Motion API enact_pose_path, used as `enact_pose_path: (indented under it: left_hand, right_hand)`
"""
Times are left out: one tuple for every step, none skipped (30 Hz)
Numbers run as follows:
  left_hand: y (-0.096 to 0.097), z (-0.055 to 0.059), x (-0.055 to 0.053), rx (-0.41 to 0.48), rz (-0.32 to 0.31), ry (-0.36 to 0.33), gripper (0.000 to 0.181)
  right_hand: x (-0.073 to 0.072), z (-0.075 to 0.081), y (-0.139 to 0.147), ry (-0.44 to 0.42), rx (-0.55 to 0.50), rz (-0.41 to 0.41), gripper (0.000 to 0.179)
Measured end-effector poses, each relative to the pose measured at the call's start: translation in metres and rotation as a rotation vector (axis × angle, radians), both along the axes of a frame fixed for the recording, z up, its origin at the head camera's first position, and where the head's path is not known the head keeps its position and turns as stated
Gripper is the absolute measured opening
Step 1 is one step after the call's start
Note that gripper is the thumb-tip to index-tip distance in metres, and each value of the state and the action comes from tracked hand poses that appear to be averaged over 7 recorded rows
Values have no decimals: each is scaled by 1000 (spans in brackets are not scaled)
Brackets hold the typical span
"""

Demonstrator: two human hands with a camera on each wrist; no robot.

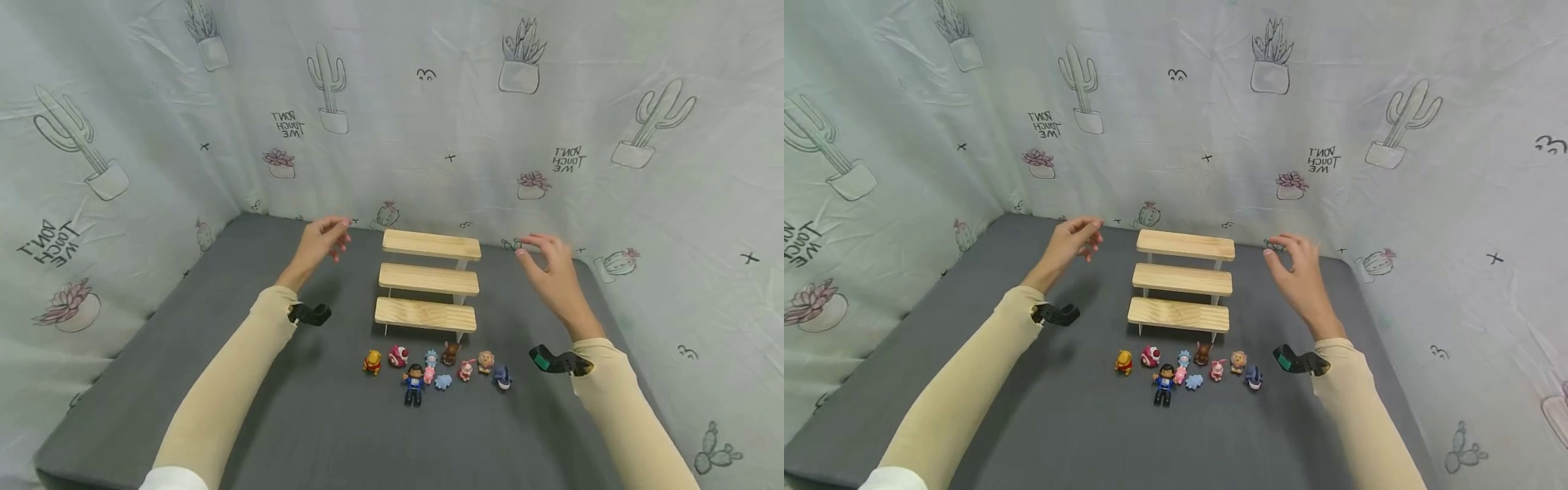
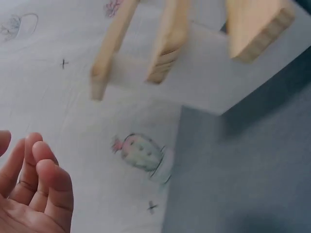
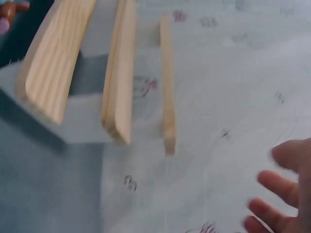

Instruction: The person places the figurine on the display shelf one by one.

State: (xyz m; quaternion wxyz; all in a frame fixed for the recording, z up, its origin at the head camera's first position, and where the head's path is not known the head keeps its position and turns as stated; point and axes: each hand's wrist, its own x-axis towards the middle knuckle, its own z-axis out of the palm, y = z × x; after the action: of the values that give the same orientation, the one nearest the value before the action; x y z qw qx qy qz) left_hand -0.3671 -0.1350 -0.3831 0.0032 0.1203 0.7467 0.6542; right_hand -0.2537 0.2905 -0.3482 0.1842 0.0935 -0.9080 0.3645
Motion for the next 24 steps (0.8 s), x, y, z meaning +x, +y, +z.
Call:
enact_pose_path:
  left_hand:
    - [3,-7,2,19,-7,-6,38]
    - [7,-13,4,30,-15,-8,38]
    - [10,-20,5,39,-27,-14,39]
    - [13,-26,6,46,-44,-23,39]
    - [15,-32,6,47,-60,-36,41]
    - [17,-39,6,40,-77,-54,42]
    - [19,-45,6,35,-94,-72,44]
    - [21,-52,6,25,-111,-93,46]
    - [22,-59,5,21,-128,-116,48]
    - [22,-65,6,23,-137,-137,50]
    - [23,-71,6,35,-143,-158,53]
    - [23,-76,7,54,-151,-178,55]
    - [24,-81,8,80,-158,-198,57]
    - [25,-86,8,109,-165,-220,58]
    - [26,-90,9,137,-171,-240,58]
    - [27,-94,10,162,-180,-261,57]
    - [29,-98,11,181,-191,-281,56]
    - [30,-101,12,190,-202,-300,54]
    - [32,-104,13,197,-212,-321,52]
    - [33,-107,13,193,-226,-337,50]
    - [35,-108,14,181,-242,-347,48]
    - [37,-110,14,169,-259,-356,47]
    - [38,-112,14,157,-275,-360,46]
    - [41,-113,14,143,-289,-364,46]
  right_hand:
    - [4,-1,-2,-7,13,-2,42]
    - [7,-3,-5,-13,19,3,39]
    - [11,-4,-7,-21,26,6,37]
    - [13,-5,-10,-31,34,14,35]
    - [14,-7,-13,-36,38,28,33]
    - [15,-9,-16,-42,43,42,31]
    - [15,-11,-19,-47,45,60,29]
    - [15,-14,-23,-53,50,78,28]
    - [14,-17,-26,-62,56,94,27]
    - [12,-19,-30,-66,65,119,26]
    - [11,-22,-33,-73,74,139,24]
    - [10,-25,-37,-80,83,160,23]
    - [10,-28,-39,-84,90,183,22]
    - [10,-31,-41,-94,99,200,22]
    - [10,-34,-43,-108,103,216,21]
    - [11,-37,-44,-123,108,230,21]
    - [12,-40,-44,-143,109,243,21]
    - [13,-43,-44,-161,107,256,22]
    - [15,-46,-44,-181,105,267,22]
    - [16,-48,-44,-206,103,273,23]
    - [17,-50,-44,-227,101,281,23]
    - [18,-52,-44,-242,100,291,24]
    - [19,-53,-44,-254,98,300,24]
    - [20,-55,-44,-268,98,306,25]
